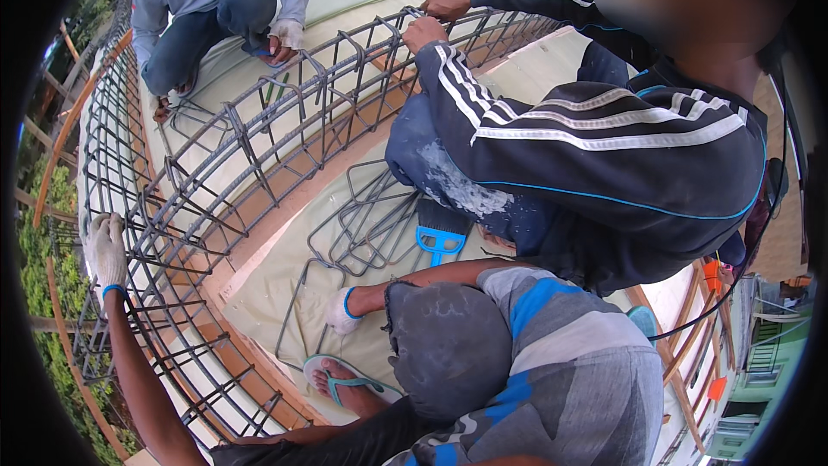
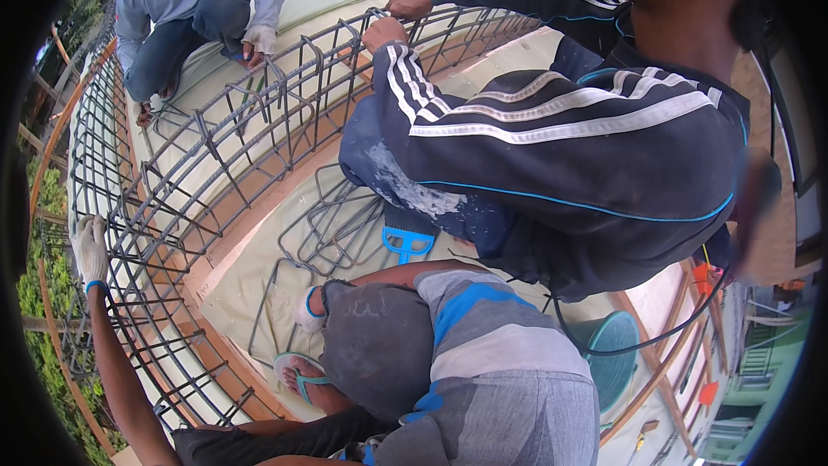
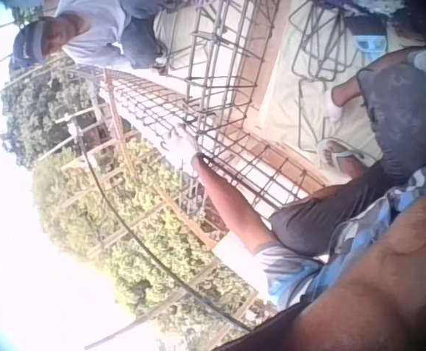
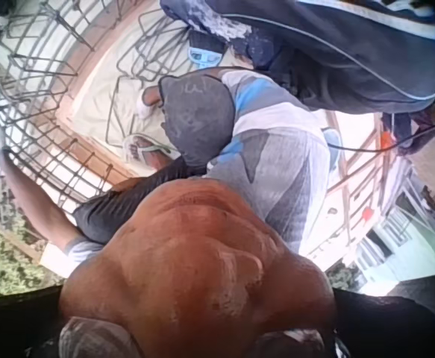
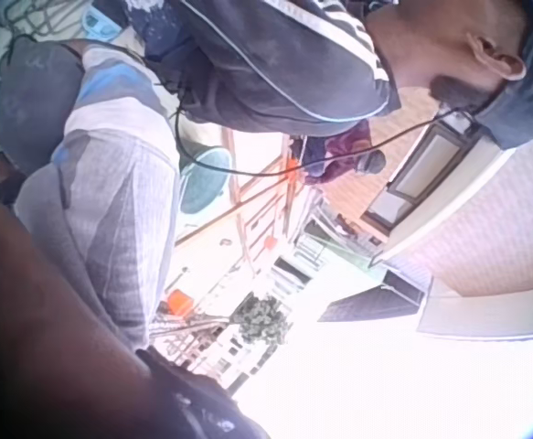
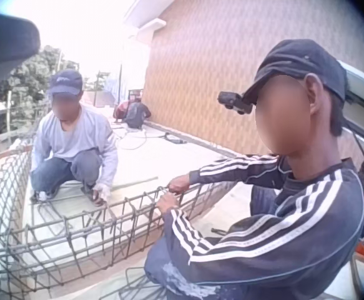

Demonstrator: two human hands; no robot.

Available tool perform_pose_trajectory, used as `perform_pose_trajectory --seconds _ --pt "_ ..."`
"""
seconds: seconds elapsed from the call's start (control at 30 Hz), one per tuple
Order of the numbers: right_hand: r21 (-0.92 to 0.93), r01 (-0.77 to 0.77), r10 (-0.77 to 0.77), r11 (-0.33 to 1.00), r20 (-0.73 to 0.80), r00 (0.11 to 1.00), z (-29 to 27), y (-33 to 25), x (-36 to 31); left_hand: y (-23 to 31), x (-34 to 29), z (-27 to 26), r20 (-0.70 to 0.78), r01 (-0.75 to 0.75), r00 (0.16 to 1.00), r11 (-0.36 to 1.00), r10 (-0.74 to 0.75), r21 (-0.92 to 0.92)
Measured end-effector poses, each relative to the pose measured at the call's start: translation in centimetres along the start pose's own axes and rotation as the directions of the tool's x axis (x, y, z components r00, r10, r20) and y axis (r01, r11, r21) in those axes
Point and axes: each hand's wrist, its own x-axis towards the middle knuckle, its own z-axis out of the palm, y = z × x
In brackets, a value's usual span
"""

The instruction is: The person uses pliers to twist wire ties around intersecting rebar rods, securing a grid-like rebar cage. They repeatedly pick up wire ties, wrap them around intersections, and twist them tight while working alongside other workers on a construction site.

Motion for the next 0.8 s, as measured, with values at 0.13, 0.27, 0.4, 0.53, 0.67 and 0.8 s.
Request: perform_pose_trajectory --seconds 0.13,0.27,0.4,0.53,0.67,0.8 --pt "-0.006 0.004 -0.004 1.0 0.005 1.0 0.1 -0.2 0.1 0.2 -0.3 0.0 -0.025 0.001 1.0 1.0 -0.001 -0.005" --pt "-0.008 0.009 -0.009 1.0 0.008 1.0 0.2 -0.3 0.0 0.4 -0.3 -0.2 -0.04 -0.007 0.999 1.0 0.007 -0.002" --pt "-0.012 0.011 -0.011 1.0 0.013 1.0 0.3 -0.4 0.1 0.4 -0.3 -0.3 -0.018 0.001 1.0 1.0 -0.001 -0.019" --pt "-0.019 0.01 -0.009 1.0 0.017 1.0 0.5 -0.6 0.2 0.4 -0.5 -0.2 -0.044 -0.005 0.999 1.0 0.005 -0.016" --pt "-0.022 0.008 -0.007 1.0 0.018 1.0 0.8 -0.7 0.5 0.8 -0.5 -0.6 -0.057 -0.011 0.998 1.0 0.01 -0.028" --pt "-0.022 0.004 -0.004 1.0 0.016 1.0 0.7 -0.7 0.4 1.1 -0.3 -0.5 -0.047 -0.001 0.999 0.999 -0.001 -0.042"
